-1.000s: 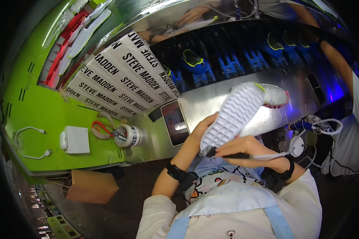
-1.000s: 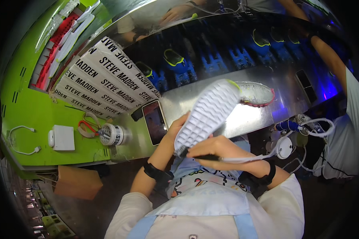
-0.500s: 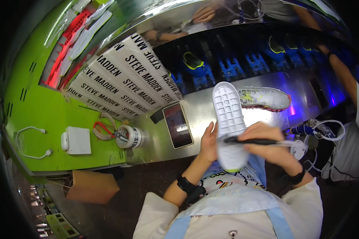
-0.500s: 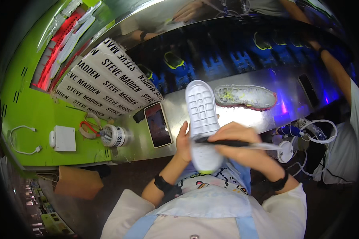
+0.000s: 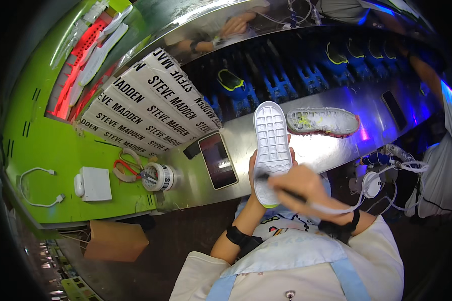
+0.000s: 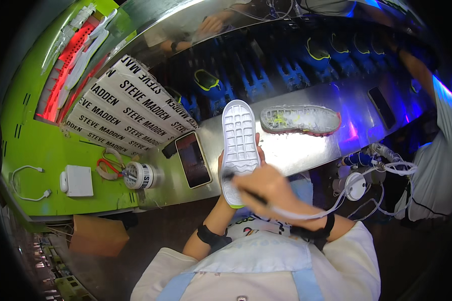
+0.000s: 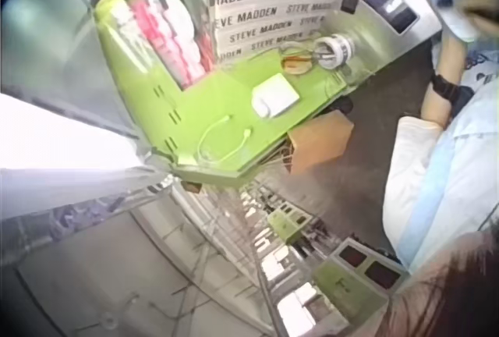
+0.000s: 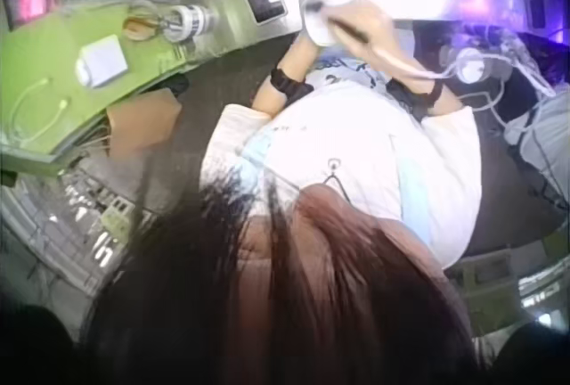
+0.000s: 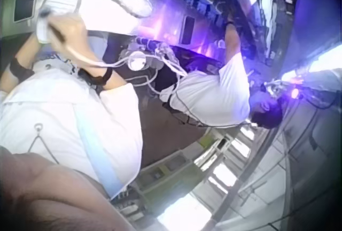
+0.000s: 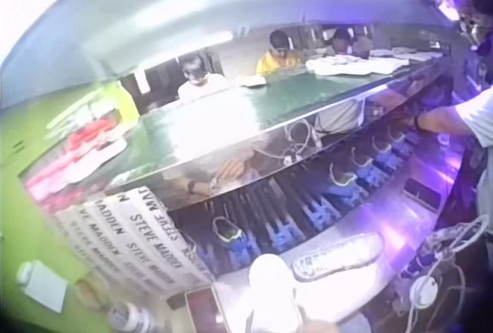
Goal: The worker uses a brush to apply glue or adhesive to the bottom surface of white shoe soles on an assembly line.
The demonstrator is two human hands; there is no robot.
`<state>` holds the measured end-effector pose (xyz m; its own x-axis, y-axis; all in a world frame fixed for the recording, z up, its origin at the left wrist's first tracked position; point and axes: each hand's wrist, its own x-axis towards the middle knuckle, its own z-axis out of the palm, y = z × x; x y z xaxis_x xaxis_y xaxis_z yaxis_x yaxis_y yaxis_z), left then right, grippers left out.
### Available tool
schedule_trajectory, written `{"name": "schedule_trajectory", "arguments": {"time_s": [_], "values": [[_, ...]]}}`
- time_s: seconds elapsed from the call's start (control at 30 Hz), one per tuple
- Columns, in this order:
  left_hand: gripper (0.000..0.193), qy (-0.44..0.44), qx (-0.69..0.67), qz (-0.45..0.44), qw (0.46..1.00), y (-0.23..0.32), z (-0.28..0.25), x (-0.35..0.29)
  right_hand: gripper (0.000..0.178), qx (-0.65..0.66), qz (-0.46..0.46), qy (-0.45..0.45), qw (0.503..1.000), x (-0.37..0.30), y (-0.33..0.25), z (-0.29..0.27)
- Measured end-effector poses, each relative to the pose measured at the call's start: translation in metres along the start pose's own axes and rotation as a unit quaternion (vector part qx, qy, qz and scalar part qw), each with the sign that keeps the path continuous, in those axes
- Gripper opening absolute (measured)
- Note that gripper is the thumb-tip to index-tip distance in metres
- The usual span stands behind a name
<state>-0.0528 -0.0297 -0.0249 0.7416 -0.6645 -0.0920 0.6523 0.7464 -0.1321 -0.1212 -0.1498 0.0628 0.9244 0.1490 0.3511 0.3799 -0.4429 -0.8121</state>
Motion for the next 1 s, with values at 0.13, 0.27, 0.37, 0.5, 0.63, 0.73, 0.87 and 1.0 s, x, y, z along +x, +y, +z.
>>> {"name": "schedule_trajectory", "arguments": {"time_s": [0.13, 0.27, 0.37, 0.5, 0.63, 0.73, 0.87, 1.0], "values": [[0.070, -0.008, 0.023, -0.014, 1.000, 0.004, 0.009, 0.000, 0.020, 0.164, 0.083, -0.090, 0.979, 0.004, -0.004, -0.008], [0.064, -0.022, 0.084, -0.047, 0.995, 0.011, 0.018, 0.007, 0.017, 0.179, 0.044, -0.150, 0.971, -0.002, 0.007, -0.007], [0.065, -0.014, 0.115, -0.072, 0.991, 0.015, 0.027, 0.005, 0.013, 0.308, 0.247, -0.164, 0.904, 0.005, -0.012, -0.020], [0.065, 0.004, 0.178, -0.084, 0.980, 0.023, 0.027, 0.011, 0.009, 0.240, 0.154, -0.210, 0.935, -0.002, 0.006, -0.017], [0.061, 0.011, 0.182, -0.176, 0.967, 0.026, 0.040, 0.017, 0.011, 0.276, 0.180, -0.133, 0.935, 0.003, 0.009, -0.022], [0.054, 0.031, 0.227, -0.198, 0.953, 0.024, 0.044, 0.014, 0.011, 0.194, 0.115, -0.224, 0.948, 0.000, 0.015, -0.032], [0.049, 0.081, 0.206, -0.270, 0.937, 0.013, 0.055, 0.025, 0.009, 0.183, -0.006, -0.146, 0.972, 0.008, 0.005, -0.035], [0.047, 0.137, 0.246, -0.317, 0.905, 0.012, 0.055, 0.021, 0.010, 0.119, 0.023, -0.266, 0.956, 0.003, 0.007, -0.049]]}}
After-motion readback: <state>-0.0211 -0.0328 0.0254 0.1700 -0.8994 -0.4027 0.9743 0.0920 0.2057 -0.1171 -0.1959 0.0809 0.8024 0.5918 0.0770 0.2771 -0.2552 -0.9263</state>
